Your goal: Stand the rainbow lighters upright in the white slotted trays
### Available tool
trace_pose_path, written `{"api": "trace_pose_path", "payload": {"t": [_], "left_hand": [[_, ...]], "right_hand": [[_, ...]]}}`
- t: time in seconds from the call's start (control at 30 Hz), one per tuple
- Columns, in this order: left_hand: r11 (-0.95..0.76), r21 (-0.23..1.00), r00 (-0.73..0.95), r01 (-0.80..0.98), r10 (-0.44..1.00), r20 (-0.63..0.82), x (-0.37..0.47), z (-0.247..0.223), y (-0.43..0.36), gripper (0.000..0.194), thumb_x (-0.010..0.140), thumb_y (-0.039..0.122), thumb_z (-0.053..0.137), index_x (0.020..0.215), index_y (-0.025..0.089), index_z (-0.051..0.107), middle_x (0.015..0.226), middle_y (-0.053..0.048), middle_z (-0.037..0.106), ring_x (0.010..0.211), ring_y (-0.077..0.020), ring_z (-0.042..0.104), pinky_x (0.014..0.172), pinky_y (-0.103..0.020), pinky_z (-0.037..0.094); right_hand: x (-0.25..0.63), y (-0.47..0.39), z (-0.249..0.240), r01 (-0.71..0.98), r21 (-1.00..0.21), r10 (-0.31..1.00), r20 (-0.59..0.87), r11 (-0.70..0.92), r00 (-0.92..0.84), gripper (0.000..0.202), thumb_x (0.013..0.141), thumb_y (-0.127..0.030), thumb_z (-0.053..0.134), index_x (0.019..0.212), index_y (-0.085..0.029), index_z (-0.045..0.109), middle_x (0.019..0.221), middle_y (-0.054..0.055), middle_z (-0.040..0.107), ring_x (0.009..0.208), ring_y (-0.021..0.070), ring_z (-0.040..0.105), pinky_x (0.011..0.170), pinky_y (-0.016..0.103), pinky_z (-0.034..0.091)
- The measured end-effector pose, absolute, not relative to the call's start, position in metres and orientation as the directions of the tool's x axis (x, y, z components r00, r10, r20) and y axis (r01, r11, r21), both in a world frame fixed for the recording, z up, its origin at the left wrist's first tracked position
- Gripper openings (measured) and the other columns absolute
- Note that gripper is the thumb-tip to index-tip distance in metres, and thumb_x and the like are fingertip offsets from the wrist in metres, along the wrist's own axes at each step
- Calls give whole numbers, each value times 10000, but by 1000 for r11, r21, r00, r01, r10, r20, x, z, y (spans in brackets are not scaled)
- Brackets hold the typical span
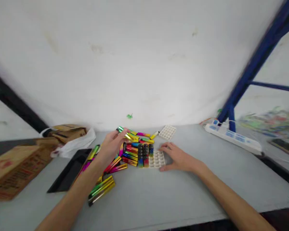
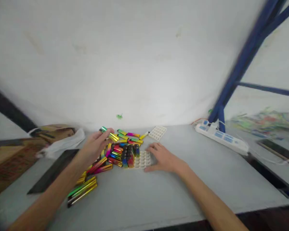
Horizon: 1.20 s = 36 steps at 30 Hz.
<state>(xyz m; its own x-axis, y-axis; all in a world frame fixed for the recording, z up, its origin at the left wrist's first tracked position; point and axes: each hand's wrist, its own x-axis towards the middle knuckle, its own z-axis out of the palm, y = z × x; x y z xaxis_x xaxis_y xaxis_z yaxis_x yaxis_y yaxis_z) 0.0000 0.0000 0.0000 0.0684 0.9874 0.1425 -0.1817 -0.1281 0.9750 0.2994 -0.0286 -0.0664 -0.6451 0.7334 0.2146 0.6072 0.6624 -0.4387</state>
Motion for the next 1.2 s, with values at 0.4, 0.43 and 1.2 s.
{"api": "trace_pose_path", "payload": {"t": [0.4, 0.43, 1.2], "left_hand": [[273, 913, 423, -303, 897, -128, 9, -22, -25, 539, 853, 681, 528, 649, 189, 439, 540, 80, 281, 419, -57, 215, 365, -156, 215], [271, 912, 427, -307, 896, -123, 10, -22, -25, 543, 860, 671, 501, 619, 192, 413, 526, 79, 263, 420, -59, 210, 371, -159, 217], [-37, 993, 259, -111, 964, 65, 26, -19, -37, 320, 955, 533, 501, 866, 228, 464, 593, 69, 496, 409, -87, 361, 418, -208, 316]], "right_hand": [[303, -30, -67, 609, -448, 737, 203, 655, -645, 762, 782, -643, 757, 1338, -170, 538, 1312, 158, 530, 1219, 319, 505, 1087, 496, 444], [303, -30, -68, 610, -449, 739, 200, 653, -644, 762, 783, -642, 756, 1340, -170, 536, 1318, 158, 527, 1223, 319, 502, 1090, 495, 442], [303, -29, -69, 588, -439, 720, 249, 680, -647, 762, 771, -631, 772, 1356, -200, 541, 1284, 144, 548, 1198, 310, 522, 1073, 497, 456]]}}
